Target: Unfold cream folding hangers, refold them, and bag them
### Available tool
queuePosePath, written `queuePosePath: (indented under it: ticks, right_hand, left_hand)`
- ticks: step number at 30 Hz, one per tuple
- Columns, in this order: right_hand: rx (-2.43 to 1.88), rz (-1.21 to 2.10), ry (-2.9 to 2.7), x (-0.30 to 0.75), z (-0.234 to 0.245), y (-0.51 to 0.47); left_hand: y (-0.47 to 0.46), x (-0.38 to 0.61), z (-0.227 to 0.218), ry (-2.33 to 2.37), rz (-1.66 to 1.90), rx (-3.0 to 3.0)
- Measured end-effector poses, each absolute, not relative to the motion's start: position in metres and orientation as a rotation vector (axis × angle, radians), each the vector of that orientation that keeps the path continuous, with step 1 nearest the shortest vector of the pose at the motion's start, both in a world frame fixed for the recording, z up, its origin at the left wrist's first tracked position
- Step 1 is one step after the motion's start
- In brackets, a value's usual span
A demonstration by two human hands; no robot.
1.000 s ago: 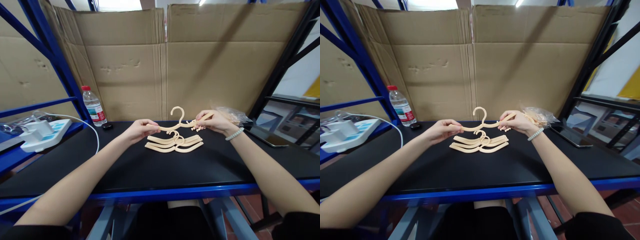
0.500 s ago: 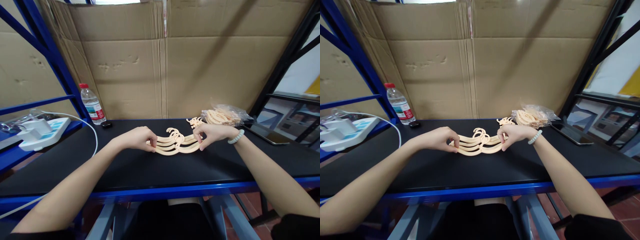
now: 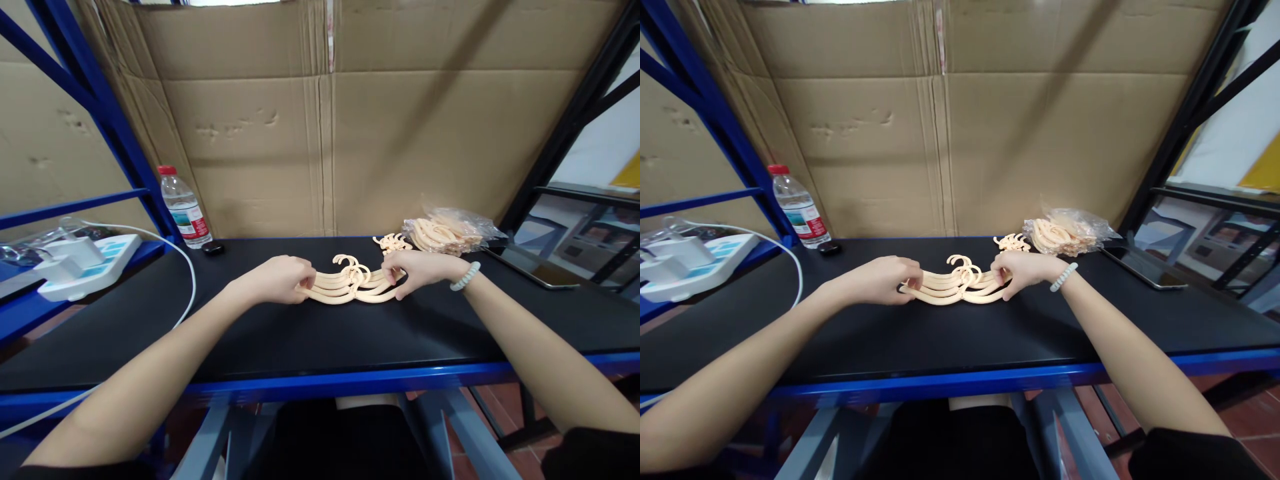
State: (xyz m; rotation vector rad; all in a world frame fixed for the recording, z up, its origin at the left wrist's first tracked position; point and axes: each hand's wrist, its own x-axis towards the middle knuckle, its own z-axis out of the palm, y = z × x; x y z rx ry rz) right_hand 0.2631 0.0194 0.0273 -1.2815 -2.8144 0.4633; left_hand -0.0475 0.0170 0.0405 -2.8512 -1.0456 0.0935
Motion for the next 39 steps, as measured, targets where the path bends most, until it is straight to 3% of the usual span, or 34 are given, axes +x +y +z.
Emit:
queuePosePath:
  ticks: [6, 14, 21, 32, 39]
  right_hand:
    - [-1.357, 0.259, -2.746, 0.261, 0.026, 0.015]
    - [-1.363, 0.341, -2.736, 0.259, 0.022, 0.020]
    - [-1.337, 0.360, -2.701, 0.260, 0.020, 0.027]
    - [-1.329, 0.120, -2.729, 0.262, 0.004, 0.047]
    - [-1.575, 0.124, -2.770, 0.269, -0.011, 0.047]
  left_hand:
    - [0.009, -0.034, 0.027, -0.947, -0.093, -2.881]
    - [0.009, -0.020, -0.006, -1.065, -0.096, -2.968]
    - [0.018, -0.019, -0.012, -1.067, -0.207, -2.923]
    - [0.047, -0.019, -0.017, -1.244, -0.188, -2.883]
    - [0.044, -0.015, -0.015, -1.337, -0.091, -2.921]
